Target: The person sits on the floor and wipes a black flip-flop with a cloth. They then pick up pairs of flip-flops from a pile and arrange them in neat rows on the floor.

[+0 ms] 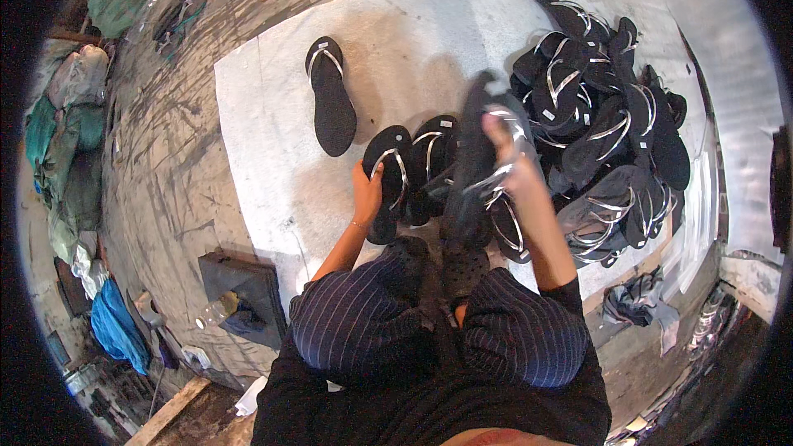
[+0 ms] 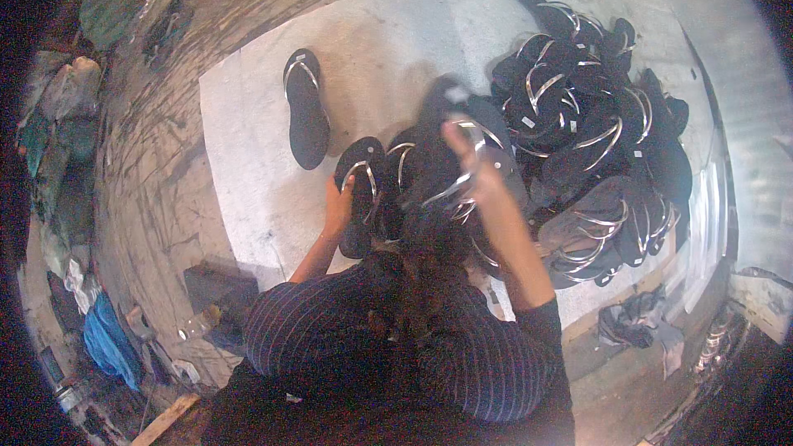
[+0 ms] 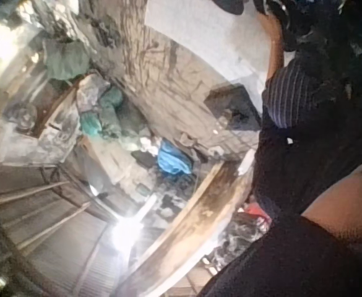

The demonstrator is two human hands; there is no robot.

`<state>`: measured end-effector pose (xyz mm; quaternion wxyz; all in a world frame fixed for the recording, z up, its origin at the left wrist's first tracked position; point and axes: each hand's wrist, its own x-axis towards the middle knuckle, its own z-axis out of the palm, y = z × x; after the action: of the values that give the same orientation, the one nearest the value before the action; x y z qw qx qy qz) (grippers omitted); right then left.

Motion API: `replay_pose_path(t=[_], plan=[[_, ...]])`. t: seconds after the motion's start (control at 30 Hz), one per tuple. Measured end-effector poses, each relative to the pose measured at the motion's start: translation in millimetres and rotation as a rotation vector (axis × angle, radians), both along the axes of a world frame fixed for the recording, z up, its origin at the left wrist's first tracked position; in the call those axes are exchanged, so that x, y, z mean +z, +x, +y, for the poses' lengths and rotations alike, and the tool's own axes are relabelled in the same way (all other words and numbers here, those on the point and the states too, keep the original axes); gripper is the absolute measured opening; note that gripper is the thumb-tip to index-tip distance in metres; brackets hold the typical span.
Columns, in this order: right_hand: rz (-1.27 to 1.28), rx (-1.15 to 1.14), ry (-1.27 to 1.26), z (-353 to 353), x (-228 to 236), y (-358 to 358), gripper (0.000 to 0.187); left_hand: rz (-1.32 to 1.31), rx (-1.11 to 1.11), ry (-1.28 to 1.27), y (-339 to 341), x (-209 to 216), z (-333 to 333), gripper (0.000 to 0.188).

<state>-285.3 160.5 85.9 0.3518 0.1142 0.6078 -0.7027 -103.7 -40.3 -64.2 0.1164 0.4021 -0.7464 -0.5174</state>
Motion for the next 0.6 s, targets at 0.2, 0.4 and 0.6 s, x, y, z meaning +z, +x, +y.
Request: replay_pose_path(t=[0.2,0.4,0.6], plan=[[-0.414,0.251,-0.149,-42.9,-115.3,45.6,0.043,-0.182,-0.134,-0.194,8.2,-6.3,-8.3,0.068],[-0.163,0.417,0.072,-39.6,-26.7,34.9,0.046,0.176,-0.204,-0.386,-16.3,63.6,-5.5,0.07],[-0.122,0.298,-0.299,-18.5,17.1,16.3,0.036,0.263,-0.629,1.016,-55.1,73.5,-25.8,0.045]])
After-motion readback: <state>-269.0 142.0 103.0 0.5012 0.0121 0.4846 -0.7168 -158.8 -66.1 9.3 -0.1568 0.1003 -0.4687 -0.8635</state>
